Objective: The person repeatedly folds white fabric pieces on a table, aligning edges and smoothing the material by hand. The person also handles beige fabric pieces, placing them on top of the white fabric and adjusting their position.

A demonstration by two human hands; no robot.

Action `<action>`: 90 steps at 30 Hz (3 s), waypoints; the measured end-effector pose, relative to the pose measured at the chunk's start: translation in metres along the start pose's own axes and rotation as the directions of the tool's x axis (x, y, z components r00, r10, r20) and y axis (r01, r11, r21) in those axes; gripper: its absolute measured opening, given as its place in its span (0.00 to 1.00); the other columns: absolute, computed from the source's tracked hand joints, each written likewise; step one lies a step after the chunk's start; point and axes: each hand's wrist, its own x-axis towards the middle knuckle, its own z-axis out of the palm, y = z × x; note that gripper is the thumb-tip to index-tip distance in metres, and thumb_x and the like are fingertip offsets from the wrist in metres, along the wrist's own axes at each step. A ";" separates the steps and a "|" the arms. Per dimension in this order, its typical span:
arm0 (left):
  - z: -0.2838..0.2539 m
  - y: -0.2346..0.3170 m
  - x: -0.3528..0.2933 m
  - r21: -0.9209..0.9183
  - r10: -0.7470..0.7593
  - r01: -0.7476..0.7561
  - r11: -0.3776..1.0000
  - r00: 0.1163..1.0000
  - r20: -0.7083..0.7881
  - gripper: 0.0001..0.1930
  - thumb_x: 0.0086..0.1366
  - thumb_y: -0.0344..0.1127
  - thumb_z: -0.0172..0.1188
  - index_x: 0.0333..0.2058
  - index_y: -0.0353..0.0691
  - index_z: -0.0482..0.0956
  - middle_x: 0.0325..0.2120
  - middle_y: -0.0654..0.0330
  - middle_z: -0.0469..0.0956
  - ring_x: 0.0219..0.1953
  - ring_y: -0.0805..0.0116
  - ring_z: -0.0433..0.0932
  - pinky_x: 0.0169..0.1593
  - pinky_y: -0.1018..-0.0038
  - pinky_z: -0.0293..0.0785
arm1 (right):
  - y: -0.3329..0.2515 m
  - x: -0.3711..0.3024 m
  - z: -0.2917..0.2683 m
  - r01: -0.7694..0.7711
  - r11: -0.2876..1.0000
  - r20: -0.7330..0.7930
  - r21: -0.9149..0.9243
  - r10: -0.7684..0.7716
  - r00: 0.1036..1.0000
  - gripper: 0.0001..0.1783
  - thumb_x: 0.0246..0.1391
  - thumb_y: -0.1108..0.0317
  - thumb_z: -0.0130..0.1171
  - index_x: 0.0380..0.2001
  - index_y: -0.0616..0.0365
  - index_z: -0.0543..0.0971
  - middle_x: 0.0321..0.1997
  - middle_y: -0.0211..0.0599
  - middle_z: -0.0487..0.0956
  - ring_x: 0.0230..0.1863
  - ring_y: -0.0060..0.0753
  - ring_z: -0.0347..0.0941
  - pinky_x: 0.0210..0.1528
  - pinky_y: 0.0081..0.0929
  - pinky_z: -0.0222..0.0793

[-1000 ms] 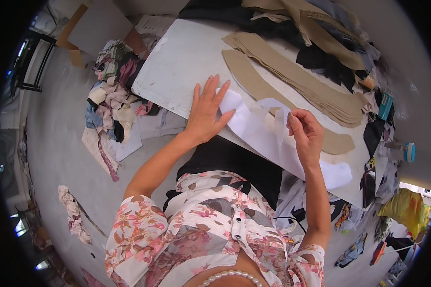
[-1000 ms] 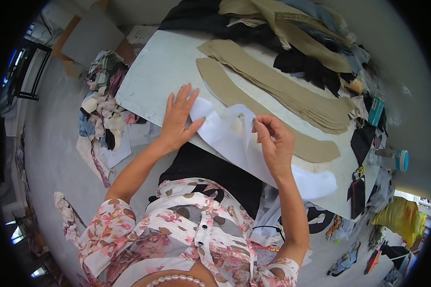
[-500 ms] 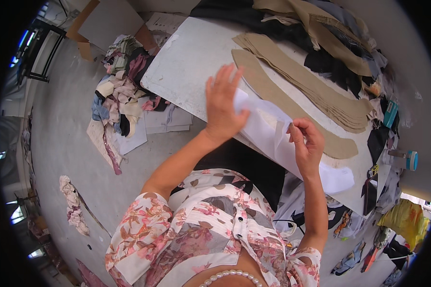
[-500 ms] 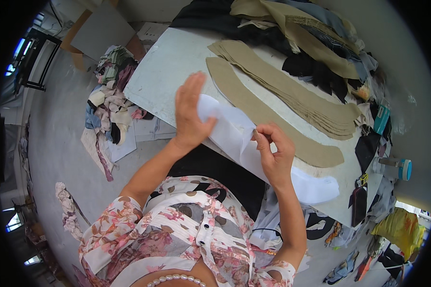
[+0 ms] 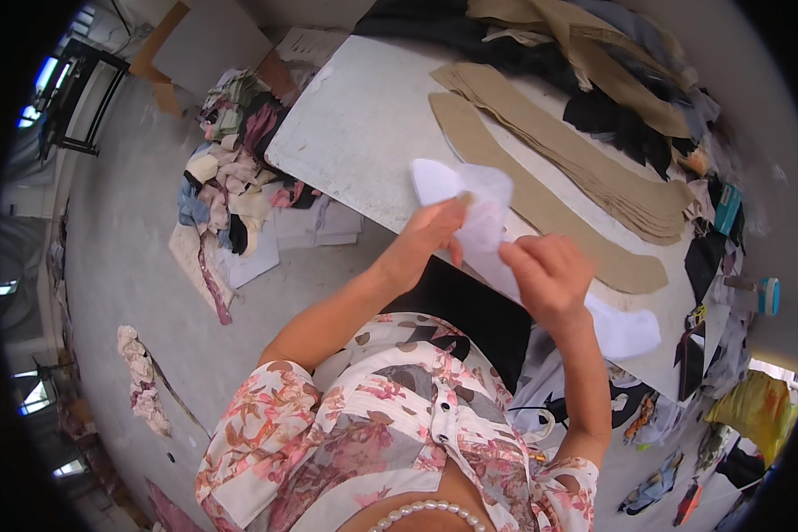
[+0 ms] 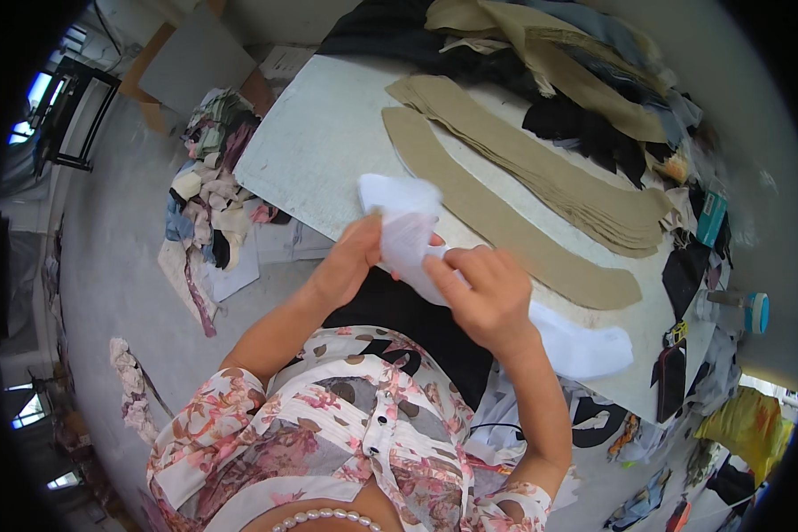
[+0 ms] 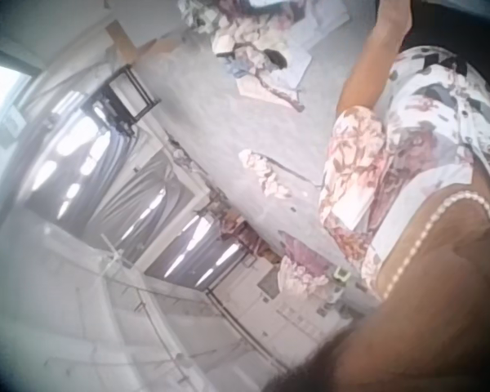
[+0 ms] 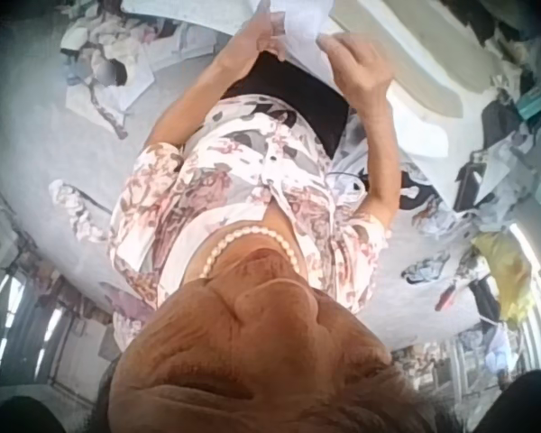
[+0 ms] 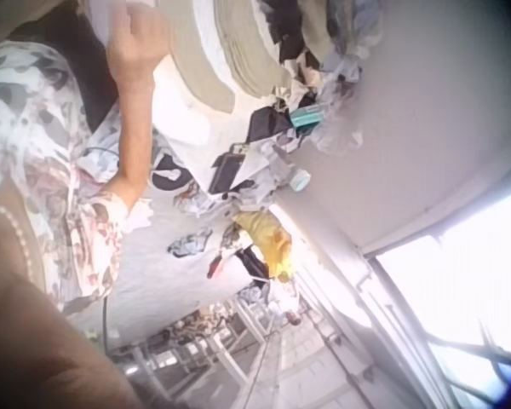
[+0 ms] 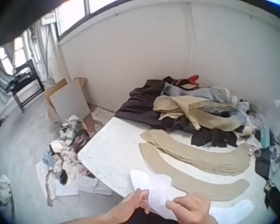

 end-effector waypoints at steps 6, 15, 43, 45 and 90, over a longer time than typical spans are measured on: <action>0.020 0.029 0.021 0.238 0.273 -0.253 0.938 0.960 -0.055 0.12 0.68 0.40 0.59 0.40 0.36 0.82 0.29 0.65 0.82 0.24 0.82 0.75 0.23 0.83 0.65 | 0.021 -0.006 0.001 -0.418 0.603 0.198 0.680 0.398 0.896 0.41 0.45 0.56 0.69 0.62 0.54 0.66 0.45 0.36 0.78 0.43 0.31 0.74 0.49 0.29 0.69; 0.061 0.025 0.082 0.069 0.163 -0.162 0.984 0.987 -0.004 0.12 0.68 0.37 0.59 0.42 0.33 0.81 0.27 0.63 0.80 0.24 0.78 0.76 0.24 0.80 0.71 | 0.043 -0.108 -0.182 -0.937 0.276 0.513 0.212 0.785 0.347 0.33 0.43 0.71 0.66 0.57 0.57 0.73 0.22 0.23 0.72 0.24 0.12 0.66 0.26 0.13 0.59; -0.107 0.033 0.134 0.626 0.189 0.032 0.779 0.940 -0.284 0.09 0.61 0.35 0.66 0.35 0.34 0.82 0.25 0.67 0.78 0.25 0.81 0.71 0.29 0.83 0.67 | 0.064 -0.057 -0.073 -0.884 0.445 0.401 0.141 0.791 0.462 0.28 0.38 0.78 0.69 0.48 0.58 0.76 0.18 0.32 0.72 0.22 0.21 0.64 0.28 0.21 0.62; -0.108 0.033 0.139 0.669 0.219 0.040 0.742 0.929 -0.298 0.09 0.61 0.35 0.66 0.35 0.35 0.83 0.25 0.67 0.79 0.26 0.81 0.72 0.30 0.83 0.68 | 0.067 -0.054 -0.074 -0.897 0.421 0.415 0.136 0.798 0.437 0.28 0.38 0.79 0.69 0.47 0.58 0.75 0.18 0.33 0.72 0.22 0.21 0.66 0.29 0.21 0.63; -0.044 0.025 0.096 0.811 0.165 -0.573 -0.121 0.794 0.585 0.22 0.63 0.40 0.58 0.56 0.41 0.73 0.63 0.52 0.63 0.66 0.51 0.59 0.67 0.57 0.56 | 0.097 -0.052 -0.065 -0.889 0.442 0.380 0.122 0.806 0.453 0.25 0.41 0.75 0.67 0.47 0.58 0.76 0.18 0.29 0.70 0.21 0.22 0.62 0.27 0.22 0.59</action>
